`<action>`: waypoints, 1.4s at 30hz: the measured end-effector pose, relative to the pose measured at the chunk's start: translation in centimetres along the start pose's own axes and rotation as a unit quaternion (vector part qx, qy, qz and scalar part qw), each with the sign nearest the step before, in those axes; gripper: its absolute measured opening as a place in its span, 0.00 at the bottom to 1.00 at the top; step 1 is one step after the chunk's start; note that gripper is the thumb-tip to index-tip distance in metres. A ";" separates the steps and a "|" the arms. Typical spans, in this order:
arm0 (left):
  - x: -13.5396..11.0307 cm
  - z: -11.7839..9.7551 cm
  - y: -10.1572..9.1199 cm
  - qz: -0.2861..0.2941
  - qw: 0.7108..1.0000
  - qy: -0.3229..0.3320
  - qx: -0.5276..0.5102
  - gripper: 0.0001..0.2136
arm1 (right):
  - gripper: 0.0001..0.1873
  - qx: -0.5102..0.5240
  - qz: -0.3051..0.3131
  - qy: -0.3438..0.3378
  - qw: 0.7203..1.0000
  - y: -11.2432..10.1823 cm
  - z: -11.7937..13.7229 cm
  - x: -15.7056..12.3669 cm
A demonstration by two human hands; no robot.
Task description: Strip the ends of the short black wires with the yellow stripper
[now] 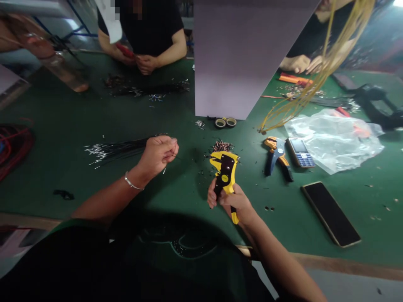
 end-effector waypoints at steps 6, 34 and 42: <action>-1.1 -0.6 0.7 0.035 0.999 -0.013 -0.023 0.17 | 0.16 -0.030 -0.017 -0.012 0.999 1.1 0.5 0.7; -4.1 1.5 2.4 0.063 0.997 -0.022 0.040 0.15 | 0.08 -0.092 -0.057 -0.086 0.990 3.1 -0.5 3.4; -5.3 0.8 3.0 0.125 0.990 -0.062 0.028 0.17 | 0.05 -0.219 -0.089 -0.095 0.967 2.2 -1.1 3.0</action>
Point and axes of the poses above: each hand's wrist, its own x-axis towards the middle knuckle, its own y-axis out of the palm, z = x × y, the point moved 6 cm from there along x, towards the middle knuckle, and after that the axes turned 6 degrees about -z, right-handed, at the moved point
